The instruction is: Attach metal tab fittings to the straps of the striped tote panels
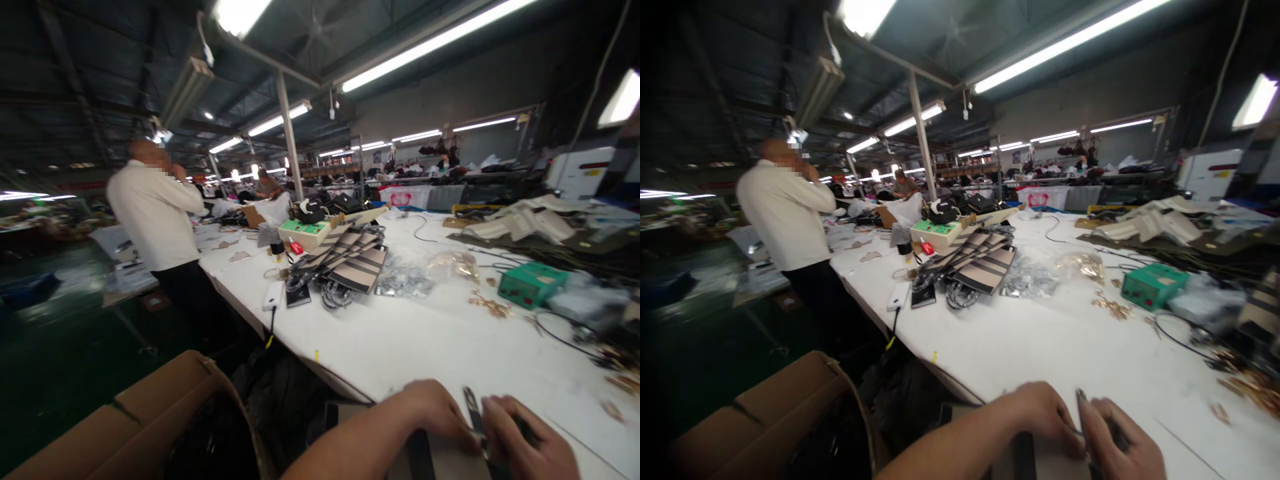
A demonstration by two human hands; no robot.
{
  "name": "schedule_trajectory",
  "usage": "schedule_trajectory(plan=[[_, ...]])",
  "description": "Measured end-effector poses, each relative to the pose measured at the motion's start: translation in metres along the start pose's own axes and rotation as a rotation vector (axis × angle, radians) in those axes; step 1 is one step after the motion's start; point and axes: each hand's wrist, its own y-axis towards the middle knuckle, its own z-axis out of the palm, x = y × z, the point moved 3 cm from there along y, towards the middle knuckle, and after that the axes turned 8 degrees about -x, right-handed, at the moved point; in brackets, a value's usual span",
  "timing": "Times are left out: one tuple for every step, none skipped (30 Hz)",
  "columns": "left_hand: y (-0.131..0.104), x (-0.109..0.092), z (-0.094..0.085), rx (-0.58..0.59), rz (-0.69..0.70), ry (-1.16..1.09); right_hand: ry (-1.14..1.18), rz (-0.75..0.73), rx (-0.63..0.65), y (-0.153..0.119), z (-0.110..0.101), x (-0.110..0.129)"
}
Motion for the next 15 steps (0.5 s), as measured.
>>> schedule_trajectory(plan=[[-0.001,-0.003,-0.001,-0.034,0.048,-0.001,0.019,-0.010,0.000,0.000,-0.002,0.005],[0.000,-0.005,-0.002,-0.040,0.079,-0.008,0.060,-0.019,0.010,0.002,-0.003,0.009],[0.004,-0.005,-0.001,-0.035,0.104,-0.019,0.122,-0.012,-0.027,0.005,-0.005,0.013],[0.012,-0.003,0.000,-0.027,0.122,-0.036,0.217,0.002,-0.054,0.009,-0.006,0.015],[0.021,-0.001,0.003,-0.011,0.143,-0.055,0.315,0.024,-0.089,0.014,-0.007,0.016],[0.030,0.002,0.006,0.010,0.156,-0.072,0.384,0.031,-0.120,0.019,-0.007,0.017],[0.038,0.005,0.009,0.028,0.169,-0.089,0.435,0.028,-0.135,0.023,-0.007,0.019],[0.044,0.007,0.011,0.041,0.180,-0.103,0.471,0.022,-0.139,0.026,-0.007,0.021],[0.047,0.009,0.013,0.048,0.187,-0.115,0.493,0.010,-0.132,0.027,-0.007,0.024],[0.048,0.010,0.014,0.049,0.192,-0.125,0.506,-0.001,-0.119,0.026,-0.007,0.028],[0.048,0.010,0.015,0.046,0.194,-0.133,0.513,-0.012,-0.105,0.025,-0.006,0.030],[0.047,0.010,0.015,0.038,0.194,-0.139,0.514,-0.021,-0.088,0.023,-0.006,0.031],[0.046,0.010,0.014,0.029,0.192,-0.144,0.507,-0.030,-0.073,0.021,-0.004,0.030],[0.045,0.010,0.013,0.018,0.190,-0.147,0.487,-0.033,-0.060,0.018,-0.003,0.027],[0.044,0.009,0.013,0.008,0.188,-0.148,0.457,-0.029,-0.048,0.016,0.000,0.022]])
